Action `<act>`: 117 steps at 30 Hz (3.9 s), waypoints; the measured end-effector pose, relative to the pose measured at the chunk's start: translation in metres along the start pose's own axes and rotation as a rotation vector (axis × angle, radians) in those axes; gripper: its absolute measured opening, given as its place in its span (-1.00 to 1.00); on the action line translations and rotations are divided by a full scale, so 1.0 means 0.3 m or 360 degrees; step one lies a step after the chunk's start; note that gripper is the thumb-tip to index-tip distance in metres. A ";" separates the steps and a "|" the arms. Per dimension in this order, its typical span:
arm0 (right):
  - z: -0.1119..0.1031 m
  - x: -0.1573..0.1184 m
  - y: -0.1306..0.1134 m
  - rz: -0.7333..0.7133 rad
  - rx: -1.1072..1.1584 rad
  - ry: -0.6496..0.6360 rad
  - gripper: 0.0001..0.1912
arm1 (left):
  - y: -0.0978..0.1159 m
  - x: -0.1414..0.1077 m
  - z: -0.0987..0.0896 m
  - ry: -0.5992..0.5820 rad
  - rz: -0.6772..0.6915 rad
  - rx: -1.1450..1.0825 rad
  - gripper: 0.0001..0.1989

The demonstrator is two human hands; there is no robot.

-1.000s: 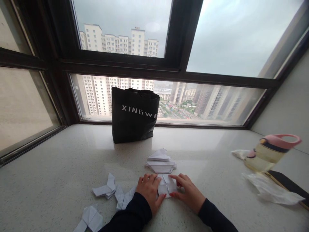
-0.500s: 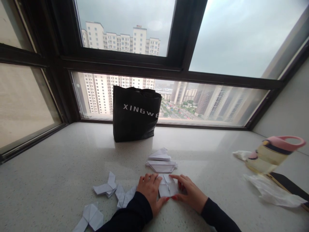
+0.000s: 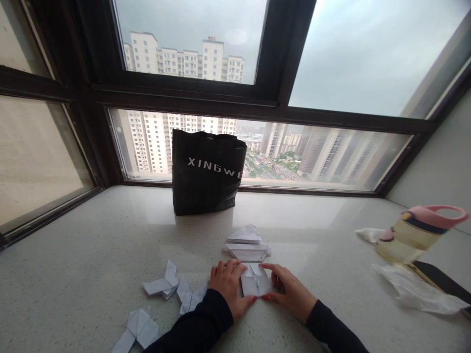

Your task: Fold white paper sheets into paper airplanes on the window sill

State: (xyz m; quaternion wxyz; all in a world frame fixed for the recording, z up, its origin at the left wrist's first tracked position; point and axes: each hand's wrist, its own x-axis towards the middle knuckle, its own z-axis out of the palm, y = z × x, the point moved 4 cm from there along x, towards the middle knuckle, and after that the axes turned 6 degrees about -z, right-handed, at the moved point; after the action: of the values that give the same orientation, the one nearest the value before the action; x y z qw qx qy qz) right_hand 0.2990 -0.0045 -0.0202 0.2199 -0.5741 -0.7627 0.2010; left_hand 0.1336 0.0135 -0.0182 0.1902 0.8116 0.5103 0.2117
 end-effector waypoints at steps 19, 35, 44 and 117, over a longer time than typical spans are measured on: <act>-0.044 -0.002 -0.042 -0.0077 0.0428 0.0235 -0.54 | 0.072 -0.034 -0.091 0.0204 -0.0008 -0.0087 -0.20; 0.113 -0.048 -0.312 -0.0468 0.0519 -0.0184 -0.38 | -0.285 -0.085 -0.436 0.0816 -0.0122 0.0607 -0.54; 0.222 -0.037 -0.386 -0.0537 0.0479 -0.0435 -0.32 | -0.229 -0.187 -0.281 0.0126 -0.0164 0.0307 -0.65; 0.207 -0.052 -0.282 -0.0229 0.1483 0.0555 -0.39 | -0.126 -0.222 -0.102 -0.0171 -0.0273 -0.1843 -0.69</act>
State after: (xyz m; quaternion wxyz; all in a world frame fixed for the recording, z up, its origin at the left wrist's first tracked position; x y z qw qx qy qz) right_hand 0.2011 -0.0449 -0.0255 0.5903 -0.3859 -0.5814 0.4057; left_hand 0.0629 -0.0290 -0.0223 0.6445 0.5410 0.3651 0.3984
